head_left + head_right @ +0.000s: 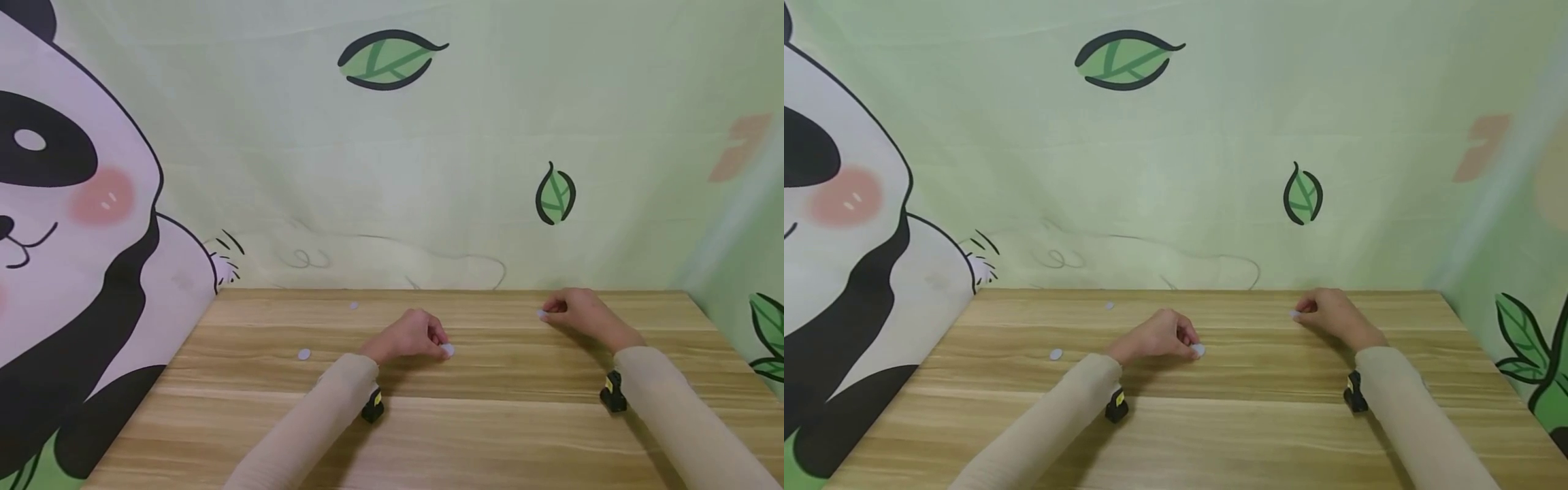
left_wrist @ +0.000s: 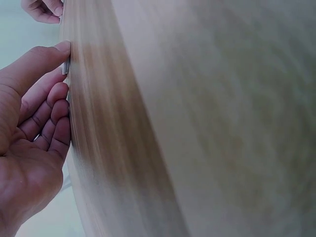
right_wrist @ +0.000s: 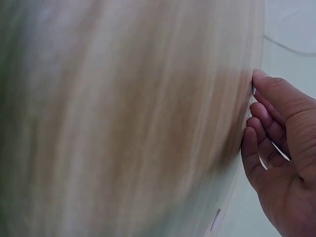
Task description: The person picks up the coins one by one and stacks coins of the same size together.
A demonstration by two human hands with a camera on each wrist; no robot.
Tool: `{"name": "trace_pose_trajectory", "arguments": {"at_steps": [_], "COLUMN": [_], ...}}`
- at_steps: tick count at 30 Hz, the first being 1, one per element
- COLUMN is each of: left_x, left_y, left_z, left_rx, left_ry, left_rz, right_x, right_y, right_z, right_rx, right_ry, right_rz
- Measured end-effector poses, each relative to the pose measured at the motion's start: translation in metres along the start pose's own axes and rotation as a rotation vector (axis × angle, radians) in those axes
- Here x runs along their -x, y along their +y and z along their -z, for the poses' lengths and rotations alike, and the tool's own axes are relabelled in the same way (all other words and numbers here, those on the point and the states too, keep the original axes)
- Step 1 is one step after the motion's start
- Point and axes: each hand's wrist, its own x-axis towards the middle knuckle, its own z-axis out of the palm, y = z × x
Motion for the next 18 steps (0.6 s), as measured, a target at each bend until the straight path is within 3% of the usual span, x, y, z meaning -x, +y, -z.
{"name": "trace_pose_trajectory", "arguments": {"at_steps": [18], "left_x": [-0.0003], "left_y": [-0.0003], "left_z": [0.0001], "left_rx": [0.015], "left_ry": [-0.01], "left_rz": [0.008], "right_x": [-0.0034], "right_y": [0.0024], "right_z": [-0.0027], "right_rx": [-0.03], "right_ry": [-0.014], "right_rz": [-0.056]}}
